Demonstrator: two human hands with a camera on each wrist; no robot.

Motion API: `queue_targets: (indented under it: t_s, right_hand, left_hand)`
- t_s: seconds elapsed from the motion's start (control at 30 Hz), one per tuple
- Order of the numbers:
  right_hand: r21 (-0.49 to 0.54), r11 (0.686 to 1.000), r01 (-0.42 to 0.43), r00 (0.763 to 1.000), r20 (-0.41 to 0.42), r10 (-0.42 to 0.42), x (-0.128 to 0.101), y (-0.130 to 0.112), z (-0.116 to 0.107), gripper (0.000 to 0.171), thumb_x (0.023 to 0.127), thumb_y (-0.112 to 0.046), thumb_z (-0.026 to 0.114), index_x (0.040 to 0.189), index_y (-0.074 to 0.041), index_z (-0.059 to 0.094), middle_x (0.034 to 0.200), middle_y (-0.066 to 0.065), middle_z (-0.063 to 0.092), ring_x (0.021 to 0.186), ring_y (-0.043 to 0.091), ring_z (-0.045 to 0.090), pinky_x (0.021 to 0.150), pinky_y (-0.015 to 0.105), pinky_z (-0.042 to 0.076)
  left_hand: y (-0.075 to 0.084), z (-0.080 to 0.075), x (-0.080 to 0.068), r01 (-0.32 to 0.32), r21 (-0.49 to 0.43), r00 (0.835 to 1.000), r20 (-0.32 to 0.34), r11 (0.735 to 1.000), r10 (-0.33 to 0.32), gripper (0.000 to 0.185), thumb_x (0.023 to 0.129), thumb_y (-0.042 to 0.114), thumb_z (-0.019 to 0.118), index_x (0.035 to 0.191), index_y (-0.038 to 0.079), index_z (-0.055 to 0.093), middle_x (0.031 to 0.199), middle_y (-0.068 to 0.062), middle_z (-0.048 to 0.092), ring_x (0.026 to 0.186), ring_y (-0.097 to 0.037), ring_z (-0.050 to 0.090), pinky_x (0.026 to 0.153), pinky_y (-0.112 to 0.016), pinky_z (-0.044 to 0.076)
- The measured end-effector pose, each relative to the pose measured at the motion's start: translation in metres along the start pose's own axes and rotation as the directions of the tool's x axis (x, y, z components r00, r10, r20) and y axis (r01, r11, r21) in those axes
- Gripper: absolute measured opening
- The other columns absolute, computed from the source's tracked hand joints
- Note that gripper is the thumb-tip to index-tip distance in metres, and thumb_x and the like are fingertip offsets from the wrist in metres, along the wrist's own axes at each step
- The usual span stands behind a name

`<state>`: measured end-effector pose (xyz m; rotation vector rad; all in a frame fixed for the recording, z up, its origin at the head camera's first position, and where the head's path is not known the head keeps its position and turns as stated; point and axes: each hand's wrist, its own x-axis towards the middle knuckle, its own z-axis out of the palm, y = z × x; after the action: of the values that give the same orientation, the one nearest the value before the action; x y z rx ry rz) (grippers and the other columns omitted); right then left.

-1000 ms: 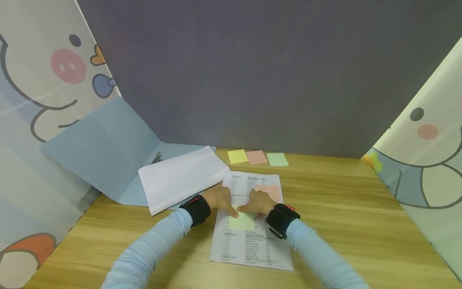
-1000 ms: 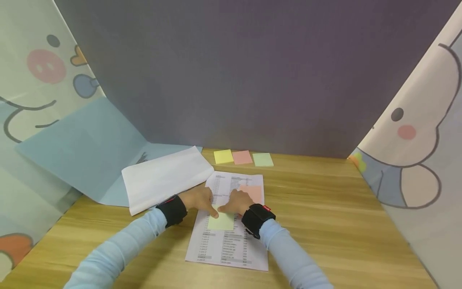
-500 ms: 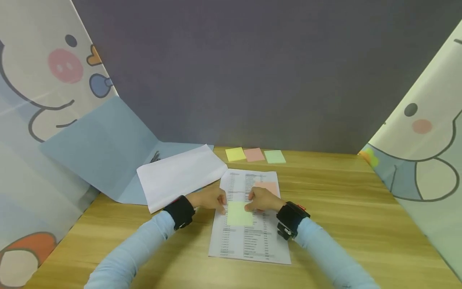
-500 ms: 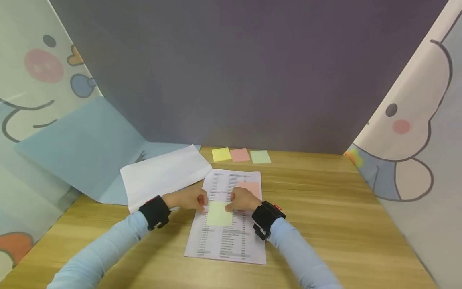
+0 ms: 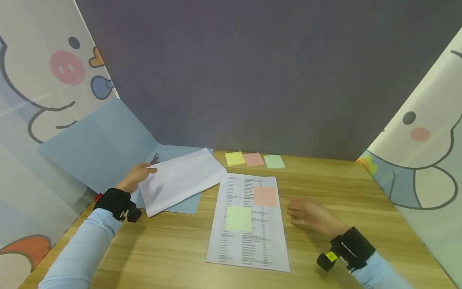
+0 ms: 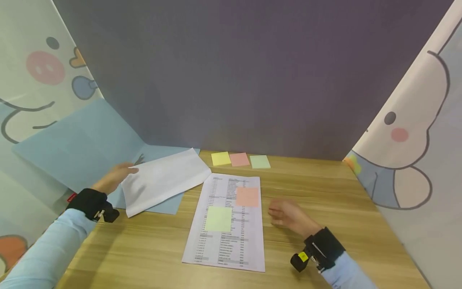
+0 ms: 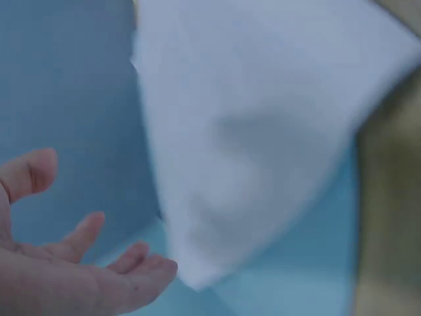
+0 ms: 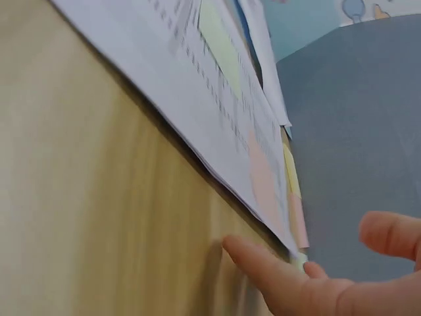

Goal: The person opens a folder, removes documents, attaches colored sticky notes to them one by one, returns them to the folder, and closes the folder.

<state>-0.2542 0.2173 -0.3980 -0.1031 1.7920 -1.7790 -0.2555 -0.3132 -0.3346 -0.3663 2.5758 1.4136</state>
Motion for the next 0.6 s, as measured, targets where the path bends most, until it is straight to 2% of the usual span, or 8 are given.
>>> queue_targets:
  t_s: [0.1,0.2,0.3,0.33,0.4,0.5,0.6]
  right_hand:
    - [0.124,0.991,-0.044,0.999,0.036,0.040,-0.001,0.007,0.002,0.056,0.099,-0.011,0.031,0.140,0.015,0.002,0.142,0.037,0.014,0.122,0.033,0.042,0.102,0.049,0.035]
    - [0.209,0.975,-0.070,0.996,0.068,0.057,0.002,0.010,0.007,0.054,0.099,-0.009,0.028,0.140,0.014,0.000,0.143,0.037,0.009,0.125,0.034,0.037,0.104,0.047,0.033]
    - [0.256,0.963,-0.088,0.995,0.074,0.071,0.005,0.011,0.013,0.054,0.099,-0.009,0.030,0.140,0.014,0.002,0.142,0.036,0.010,0.126,0.035,0.034,0.105,0.046,0.033]
    - [0.264,0.960,-0.091,0.995,0.072,0.074,0.006,0.011,0.014,0.055,0.099,-0.010,0.031,0.140,0.013,0.003,0.142,0.034,0.013,0.124,0.034,0.036,0.105,0.045,0.033]
    - [0.259,0.962,-0.092,0.995,0.064,0.078,0.008,0.012,0.016,0.055,0.098,-0.011,0.034,0.140,0.013,0.007,0.138,0.031,0.023,0.117,0.028,0.043,0.103,0.043,0.036]
    - [0.258,0.962,-0.093,0.994,0.075,0.076,0.010,0.014,0.017,0.052,0.098,-0.009,0.037,0.139,0.012,0.013,0.128,0.021,0.042,0.109,0.021,0.052,0.101,0.041,0.039]
    - [0.262,0.961,-0.091,0.993,0.102,0.067,0.011,0.015,0.019,0.049,0.098,-0.006,0.036,0.139,0.012,0.017,0.118,0.013,0.056,0.105,0.020,0.057,0.099,0.040,0.041]
  left_hand:
    - [-0.018,-0.009,0.010,0.107,-0.102,0.993,-0.031,0.989,-0.111,0.071,0.097,0.023,0.037,0.142,-0.009,-0.008,0.148,-0.028,-0.012,0.136,-0.046,-0.003,0.110,-0.055,0.009]
    - [-0.035,-0.012,0.019,0.177,-0.221,0.979,-0.063,0.959,-0.195,0.073,0.096,0.020,0.038,0.141,-0.008,-0.012,0.149,-0.025,-0.013,0.138,-0.041,-0.005,0.111,-0.051,0.014]
    - [-0.048,-0.015,0.025,0.191,-0.292,0.969,-0.094,0.937,-0.227,0.075,0.095,0.022,0.043,0.142,-0.009,-0.007,0.150,-0.025,-0.010,0.139,-0.040,0.002,0.109,-0.046,0.025]
    - [-0.056,-0.016,0.030,0.180,-0.292,0.968,-0.117,0.939,-0.222,0.078,0.094,0.023,0.048,0.141,-0.011,-0.004,0.150,-0.027,-0.006,0.137,-0.039,0.013,0.104,-0.042,0.033]
    - [-0.062,-0.016,0.033,0.183,-0.279,0.961,-0.152,0.943,-0.232,0.077,0.093,0.023,0.051,0.141,-0.013,0.002,0.149,-0.030,0.003,0.133,-0.039,0.025,0.099,-0.038,0.039]
    - [-0.063,-0.012,0.033,0.196,-0.273,0.947,-0.197,0.942,-0.254,0.072,0.093,0.021,0.051,0.140,-0.014,0.010,0.146,-0.031,0.016,0.124,-0.036,0.037,0.095,-0.035,0.044]
    - [-0.057,-0.006,0.026,0.199,-0.295,0.944,-0.199,0.935,-0.263,0.063,0.094,0.018,0.044,0.141,-0.011,0.014,0.146,-0.028,0.020,0.123,-0.033,0.038,0.091,-0.031,0.047]
